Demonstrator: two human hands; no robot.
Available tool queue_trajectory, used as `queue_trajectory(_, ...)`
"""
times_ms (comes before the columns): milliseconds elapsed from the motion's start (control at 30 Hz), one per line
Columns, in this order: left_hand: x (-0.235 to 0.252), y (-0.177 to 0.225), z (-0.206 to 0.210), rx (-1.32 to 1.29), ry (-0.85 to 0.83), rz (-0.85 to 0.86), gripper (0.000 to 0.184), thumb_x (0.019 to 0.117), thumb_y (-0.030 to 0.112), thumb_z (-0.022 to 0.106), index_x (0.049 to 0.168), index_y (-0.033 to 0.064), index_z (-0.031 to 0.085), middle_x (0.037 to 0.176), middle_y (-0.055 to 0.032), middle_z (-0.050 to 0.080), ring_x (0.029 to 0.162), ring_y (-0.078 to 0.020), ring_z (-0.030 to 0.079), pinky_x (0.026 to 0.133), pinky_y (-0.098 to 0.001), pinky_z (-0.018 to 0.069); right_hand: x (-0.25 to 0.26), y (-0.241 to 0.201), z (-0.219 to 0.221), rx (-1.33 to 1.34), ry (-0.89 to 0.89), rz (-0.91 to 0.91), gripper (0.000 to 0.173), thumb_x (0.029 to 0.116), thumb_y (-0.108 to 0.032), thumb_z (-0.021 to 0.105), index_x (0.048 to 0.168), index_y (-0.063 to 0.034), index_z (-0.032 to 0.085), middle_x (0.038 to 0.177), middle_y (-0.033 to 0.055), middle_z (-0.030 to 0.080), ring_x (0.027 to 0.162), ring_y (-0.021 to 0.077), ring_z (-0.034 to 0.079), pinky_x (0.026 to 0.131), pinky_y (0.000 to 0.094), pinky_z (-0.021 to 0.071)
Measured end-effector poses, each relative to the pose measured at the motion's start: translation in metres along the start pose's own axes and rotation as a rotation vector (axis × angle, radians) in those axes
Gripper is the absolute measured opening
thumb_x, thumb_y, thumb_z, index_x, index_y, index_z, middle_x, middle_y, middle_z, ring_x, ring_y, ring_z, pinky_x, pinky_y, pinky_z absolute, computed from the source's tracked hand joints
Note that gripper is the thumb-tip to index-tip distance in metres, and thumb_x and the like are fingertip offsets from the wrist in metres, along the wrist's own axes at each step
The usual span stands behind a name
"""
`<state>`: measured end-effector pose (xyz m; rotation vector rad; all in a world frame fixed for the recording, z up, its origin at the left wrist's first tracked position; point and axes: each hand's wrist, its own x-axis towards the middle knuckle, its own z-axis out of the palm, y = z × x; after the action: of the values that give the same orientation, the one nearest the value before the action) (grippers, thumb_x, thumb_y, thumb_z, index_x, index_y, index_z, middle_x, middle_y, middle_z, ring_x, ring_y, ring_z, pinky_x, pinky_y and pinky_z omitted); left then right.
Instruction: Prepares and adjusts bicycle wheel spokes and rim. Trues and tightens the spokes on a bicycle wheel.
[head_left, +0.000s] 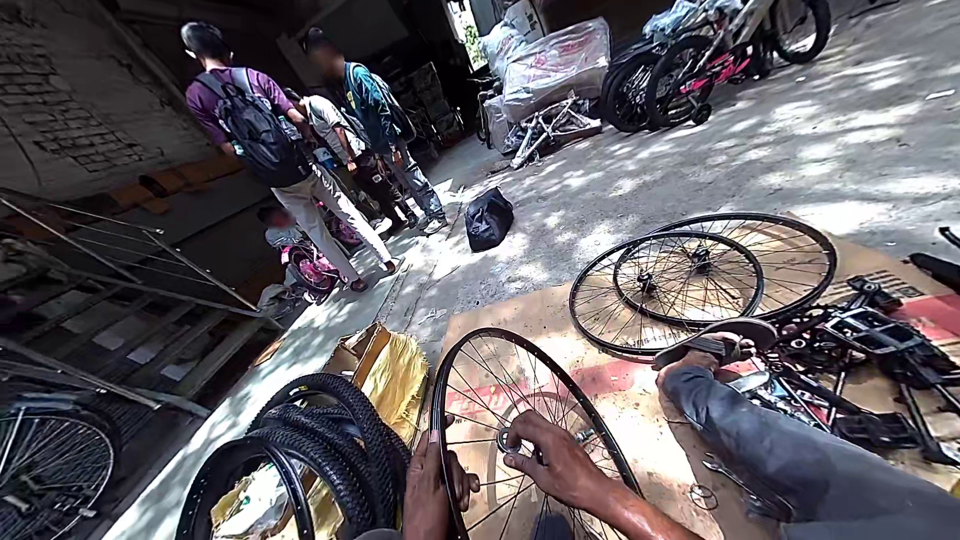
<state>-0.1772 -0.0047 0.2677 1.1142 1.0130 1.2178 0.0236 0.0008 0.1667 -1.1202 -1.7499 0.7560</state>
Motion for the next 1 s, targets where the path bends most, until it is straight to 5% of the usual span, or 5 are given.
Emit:
queue_trajectory(300,-0.037,-0.044,-0.02,-0.116,-0.161,0.138,0.048,0.1125,0.034,0.024,0.143,0.0009,0.042,0.05,0.0001,0.054,0.043,-0.0122,0.06,0.052,-0.033,0.0598,-0.016,-0.01,-0.023,-0.135,-0.177,-0.097,0.031,0.1045,-0.044,0.054,0.114,-0.0181,0.068,0.119,0.0031,0.066,0.099,0.0186,0.066,0.085,0.0428,0.0545)
queue_trajectory(467,-0.069,-0.071,-0.013,0.012,-0.088,0.229,0.056,0.1068,0.047,0.045,0.138,0.0009,0.048,0.114,-0.0138,0.066,0.094,-0.0293,0.071,0.077,-0.0492,0.0644,-0.042,-0.031,-0.03,-0.266,-0.275,-0.198,0.033,0.1078,-0.043,0.044,0.112,-0.017,0.065,0.11,0.0042,0.065,0.102,0.0215,0.064,0.09,0.0444,0.0487)
queue_trajectory(633,-0.095,-0.088,-0.012,0.103,-0.022,0.233,0.078,0.1026,0.06,0.044,0.148,-0.0028,0.036,0.137,-0.0119,0.06,0.126,-0.0218,0.06,0.101,-0.04,0.055,-0.05,-0.05,-0.017,-0.132,-0.392,-0.346,0.029,0.1084,-0.036,0.047,0.114,-0.0135,0.066,0.113,0.008,0.065,0.104,0.0242,0.065,0.089,0.043,0.0536)
queue_trajectory(833,-0.027,-0.024,-0.021,0.287,-0.023,0.113,0.061,0.107,0.051,0.035,0.142,0.0043,0.053,0.136,-0.014,0.063,0.123,-0.03,0.063,0.098,-0.0501,0.0563,-0.058,-0.038,0.018,-0.081,-0.292,-0.339,0.032,0.1107,-0.035,0.043,0.118,-0.0139,0.066,0.119,0.0074,0.066,0.11,0.024,0.064,0.095,0.0406,0.0525)
queue_trajectory(1000,0.026,-0.004,-0.021,0.267,-0.137,-0.071,0.049,0.1074,0.039,0.046,0.151,0.0153,0.045,0.143,-0.0068,0.06,0.127,-0.025,0.06,0.105,-0.046,0.0511,-0.046,-0.034,0.037,0.021,-0.286,-0.32,0.032,0.1092,-0.04,0.047,0.117,-0.0173,0.069,0.119,0.0012,0.07,0.107,0.0205,0.064,0.096,0.0418,0.0496)
